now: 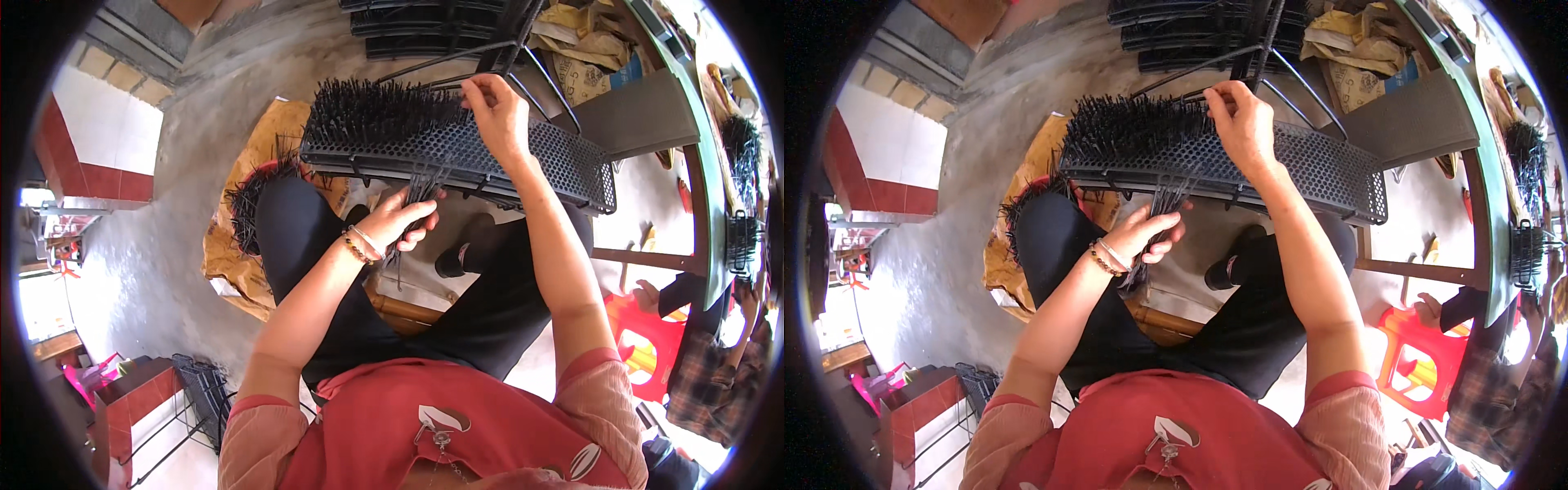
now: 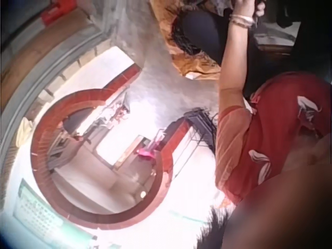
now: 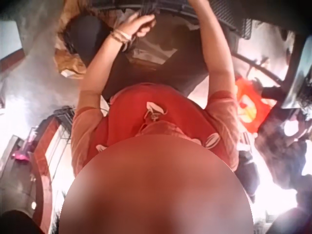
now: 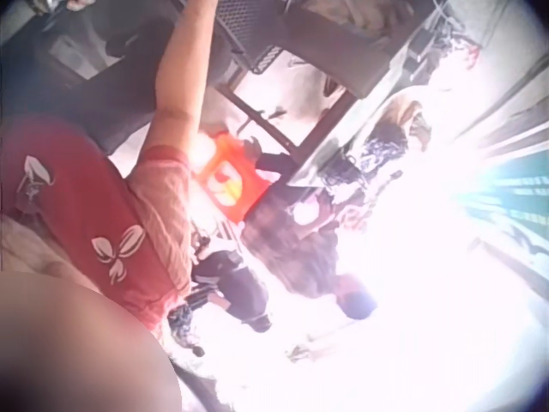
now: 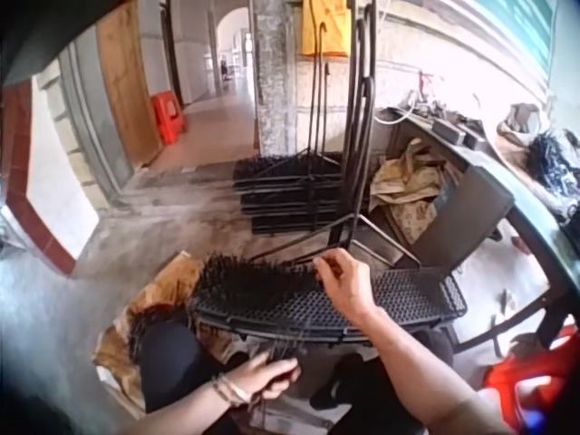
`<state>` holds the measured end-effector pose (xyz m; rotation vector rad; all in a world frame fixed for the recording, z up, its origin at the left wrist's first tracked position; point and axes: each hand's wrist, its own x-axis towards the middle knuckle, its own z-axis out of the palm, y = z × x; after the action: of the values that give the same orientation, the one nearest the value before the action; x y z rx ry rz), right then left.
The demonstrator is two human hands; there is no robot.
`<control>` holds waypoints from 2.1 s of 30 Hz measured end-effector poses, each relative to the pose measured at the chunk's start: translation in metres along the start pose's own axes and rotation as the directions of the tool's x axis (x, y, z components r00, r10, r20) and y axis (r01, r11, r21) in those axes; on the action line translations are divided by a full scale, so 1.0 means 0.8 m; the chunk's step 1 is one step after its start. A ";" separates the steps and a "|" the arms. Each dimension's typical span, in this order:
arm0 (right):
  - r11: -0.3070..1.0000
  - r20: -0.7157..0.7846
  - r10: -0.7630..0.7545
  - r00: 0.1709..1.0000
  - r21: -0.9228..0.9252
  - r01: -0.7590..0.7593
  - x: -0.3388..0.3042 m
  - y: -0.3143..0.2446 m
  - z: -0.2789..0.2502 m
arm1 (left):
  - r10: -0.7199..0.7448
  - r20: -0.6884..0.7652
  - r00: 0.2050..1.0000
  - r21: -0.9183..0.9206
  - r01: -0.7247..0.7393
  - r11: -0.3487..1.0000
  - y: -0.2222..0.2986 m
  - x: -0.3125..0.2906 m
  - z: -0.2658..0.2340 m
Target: Manually inserting bundles of black plastic bristles into the perforated holes of a brush head frame.
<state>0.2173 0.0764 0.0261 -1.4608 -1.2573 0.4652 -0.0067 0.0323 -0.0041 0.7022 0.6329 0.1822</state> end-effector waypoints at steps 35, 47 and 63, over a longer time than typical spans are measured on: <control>0.948 -0.026 -0.220 0.975 -0.242 0.208 -0.020 0.009 0.020 | 0.076 -0.083 0.994 -0.057 -0.081 0.995 -0.017 0.028 -0.008; 0.799 0.122 -0.417 0.901 -0.424 0.427 -0.026 0.016 0.017 | 0.127 -0.118 0.985 -0.088 -0.138 0.987 -0.019 0.028 -0.009; 0.825 0.417 0.398 0.817 0.228 -0.518 -0.035 -0.009 -0.027 | 0.150 0.100 0.984 -0.035 -0.147 0.988 -0.016 0.020 -0.002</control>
<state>0.2221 0.0409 0.0298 -1.4210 -1.0084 1.2642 0.0042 0.0291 -0.0212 0.7277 0.4794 0.2910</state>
